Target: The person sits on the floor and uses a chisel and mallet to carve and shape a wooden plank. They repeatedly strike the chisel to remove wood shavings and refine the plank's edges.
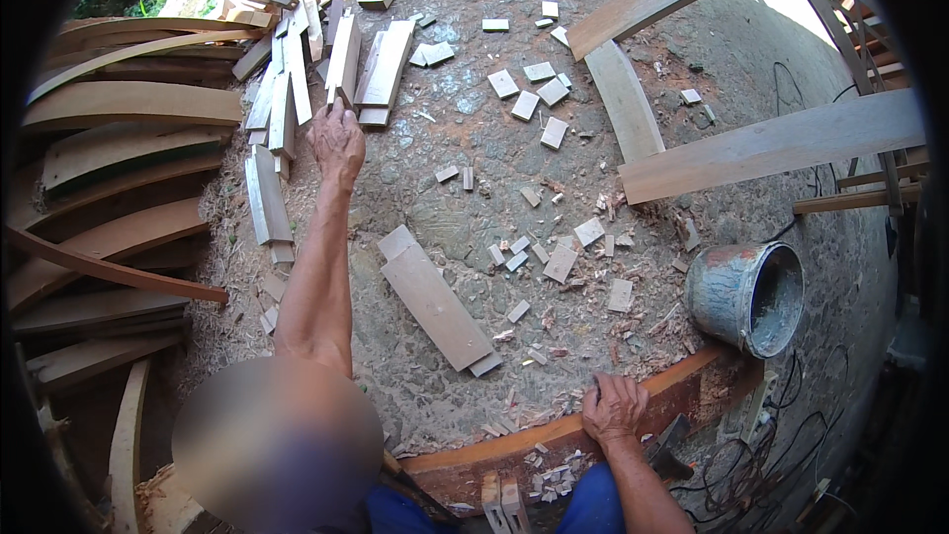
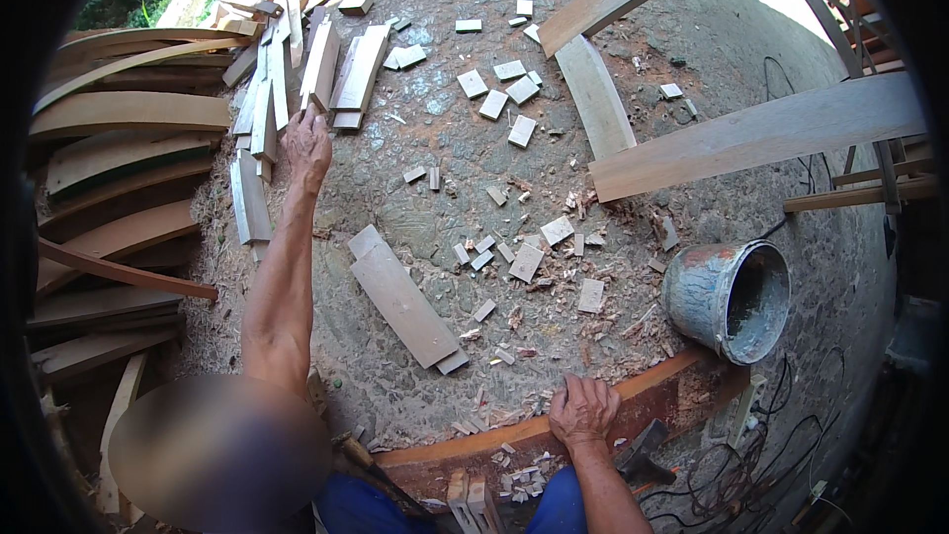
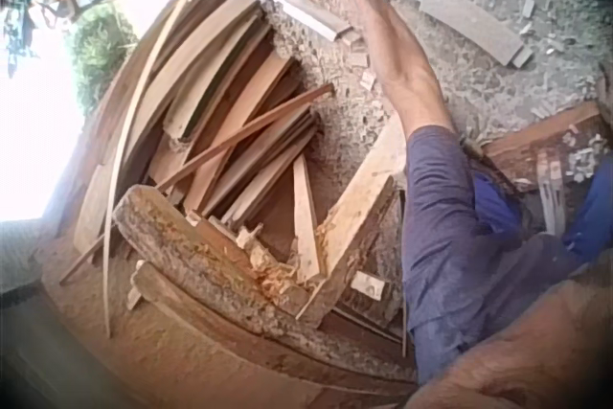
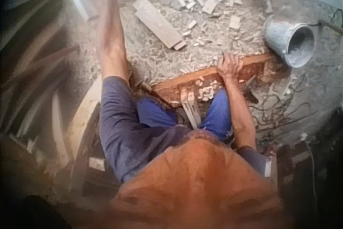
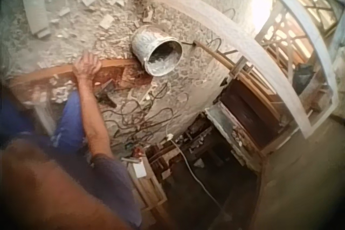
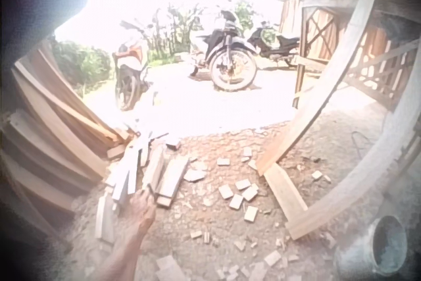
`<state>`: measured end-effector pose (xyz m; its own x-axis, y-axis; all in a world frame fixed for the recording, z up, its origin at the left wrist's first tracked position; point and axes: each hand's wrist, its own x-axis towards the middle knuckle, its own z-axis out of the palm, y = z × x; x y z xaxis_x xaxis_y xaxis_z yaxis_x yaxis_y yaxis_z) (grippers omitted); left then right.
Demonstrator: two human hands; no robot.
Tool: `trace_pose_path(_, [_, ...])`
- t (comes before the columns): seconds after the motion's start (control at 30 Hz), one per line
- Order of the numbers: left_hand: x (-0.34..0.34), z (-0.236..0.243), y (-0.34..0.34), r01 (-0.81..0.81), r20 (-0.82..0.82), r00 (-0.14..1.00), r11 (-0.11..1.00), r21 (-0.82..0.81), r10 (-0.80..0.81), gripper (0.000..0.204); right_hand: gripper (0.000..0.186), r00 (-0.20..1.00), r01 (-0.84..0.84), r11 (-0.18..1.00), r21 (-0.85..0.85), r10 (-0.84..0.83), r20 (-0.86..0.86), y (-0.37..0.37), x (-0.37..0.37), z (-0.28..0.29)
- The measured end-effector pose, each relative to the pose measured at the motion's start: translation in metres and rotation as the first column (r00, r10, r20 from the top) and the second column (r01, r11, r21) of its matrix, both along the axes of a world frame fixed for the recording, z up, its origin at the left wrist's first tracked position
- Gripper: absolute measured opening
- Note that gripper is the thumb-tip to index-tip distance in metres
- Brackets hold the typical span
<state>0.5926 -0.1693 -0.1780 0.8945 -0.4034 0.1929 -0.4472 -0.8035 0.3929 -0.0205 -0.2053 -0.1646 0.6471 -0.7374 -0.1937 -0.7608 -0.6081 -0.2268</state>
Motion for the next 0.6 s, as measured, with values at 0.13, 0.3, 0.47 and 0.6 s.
trace_pose_path(0.13, [-0.15, -0.004, 0.032, -0.482, -0.543, 0.836, 0.573, -0.662, 0.076, 0.045, 0.028, 1.0, 0.011, 1.0, -0.006, -0.011, -0.009, 0.001, -0.001, 0.001])
trace_pose_path(0.3, [-0.259, -0.017, 0.069, -0.563, -0.617, 0.762, 0.672, -0.481, 0.196, 0.048, 0.028, 1.0, 0.031, 1.0, -0.003, -0.031, -0.003, 0.001, -0.003, -0.002])
trace_pose_path(0.47, [-0.178, -0.018, 0.056, -0.528, -0.234, 0.849, 0.782, -0.33, 0.475, 0.092, 0.028, 1.0, 0.028, 1.0, -0.011, -0.029, -0.007, 0.003, -0.002, -0.01])
trace_pose_path(0.6, [-0.147, -0.019, 0.032, -0.56, -0.36, 0.787, 0.825, -0.077, 0.501, 0.131, 0.029, 0.998, 0.058, 0.998, 0.008, -0.057, -0.034, 0.003, -0.004, -0.007])
